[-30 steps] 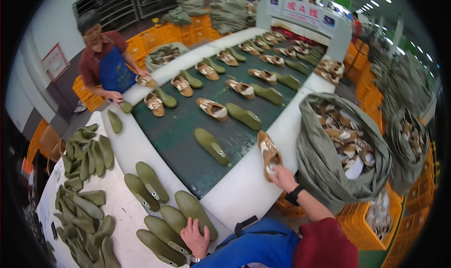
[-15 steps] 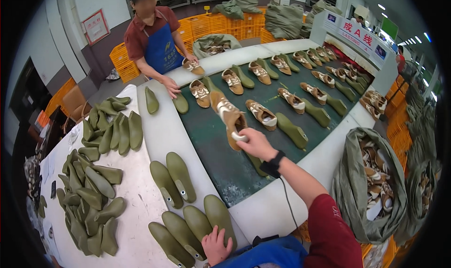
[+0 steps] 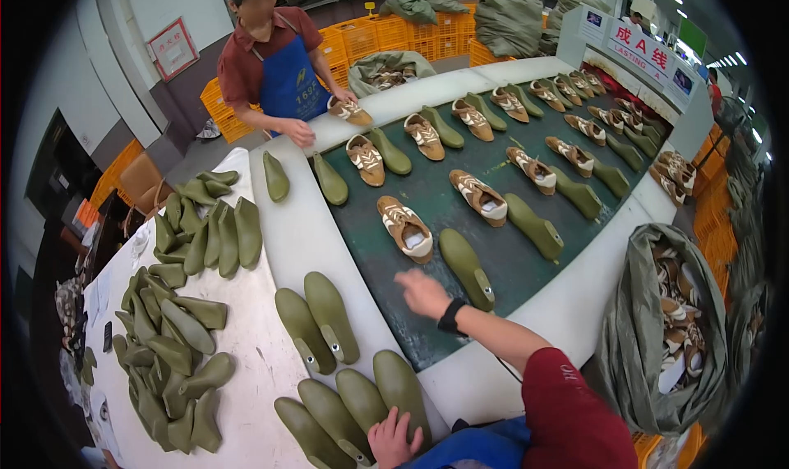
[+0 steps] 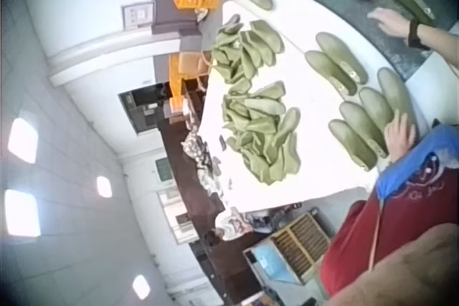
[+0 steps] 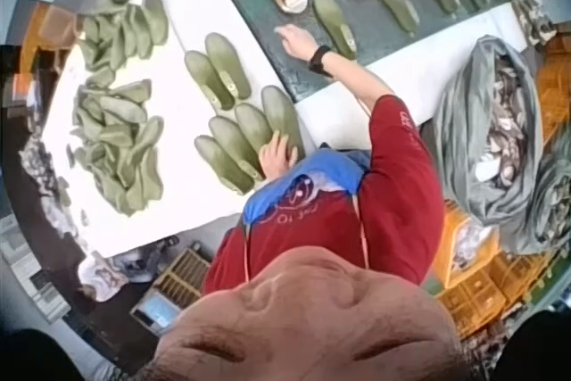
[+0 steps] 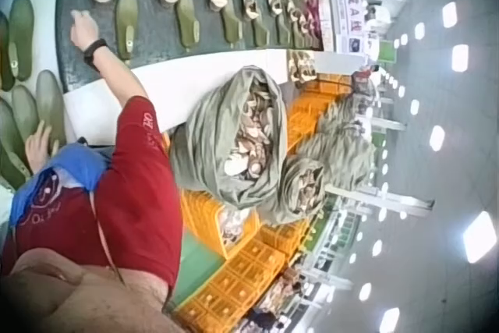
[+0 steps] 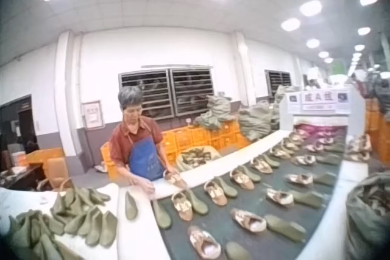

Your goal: The recorder is assembling shoes by placing uppers onto shoe lasts and organizing the components on a production line.

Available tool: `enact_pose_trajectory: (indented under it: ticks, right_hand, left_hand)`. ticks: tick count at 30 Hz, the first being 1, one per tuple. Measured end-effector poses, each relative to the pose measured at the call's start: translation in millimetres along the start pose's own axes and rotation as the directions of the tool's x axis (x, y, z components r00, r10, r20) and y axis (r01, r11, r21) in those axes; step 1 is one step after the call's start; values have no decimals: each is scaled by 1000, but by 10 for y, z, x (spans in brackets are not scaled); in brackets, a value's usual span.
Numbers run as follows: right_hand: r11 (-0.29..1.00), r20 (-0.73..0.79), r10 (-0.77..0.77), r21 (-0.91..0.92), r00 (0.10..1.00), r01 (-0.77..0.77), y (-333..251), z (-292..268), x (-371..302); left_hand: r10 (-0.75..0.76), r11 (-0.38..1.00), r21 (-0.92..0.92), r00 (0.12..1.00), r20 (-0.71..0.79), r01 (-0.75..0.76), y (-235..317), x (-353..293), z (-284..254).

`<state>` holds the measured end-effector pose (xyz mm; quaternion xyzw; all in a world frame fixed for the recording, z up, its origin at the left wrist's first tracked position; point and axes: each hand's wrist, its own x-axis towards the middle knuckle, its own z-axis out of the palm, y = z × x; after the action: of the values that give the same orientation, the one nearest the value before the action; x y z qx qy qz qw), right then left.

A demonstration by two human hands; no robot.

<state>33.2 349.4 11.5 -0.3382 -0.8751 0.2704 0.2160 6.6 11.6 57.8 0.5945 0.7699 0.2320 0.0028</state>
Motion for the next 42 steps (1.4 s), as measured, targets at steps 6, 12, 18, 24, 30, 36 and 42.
enact_pose_trajectory:
  ticks: [6,12,18,24,30,36,42]
  right_hand:
    - [978,658,-200,176,726,110,-1205,-81,-1745]
    - [982,510,-185,118,840,145,-1389,175,-2163]
    - [999,321,8,-48,947,8,-1078,-25,-1983]
    - [980,68,-8,-200,998,22,-594,126,-1203]
    - [963,241,133,-259,961,-68,-410,366,-990]
    - [963,362,168,-259,917,-74,-413,207,-1000]
    - [990,66,139,-7,988,-139,-86,-831,-1609]
  left_hand:
    - [-55,973,-232,987,-152,18,-167,-103,102]
    - [-416,835,-467,890,-189,291,-340,-199,249]
    - [-322,875,-417,939,-122,246,-493,-229,331]
    - [-329,878,-407,935,-131,252,-504,-263,335]
    - [-328,889,-379,935,-137,257,-510,-267,327]
    - [-324,875,-411,940,-107,255,-492,-249,334]
    - [-360,833,-480,928,-93,274,-535,-206,389]
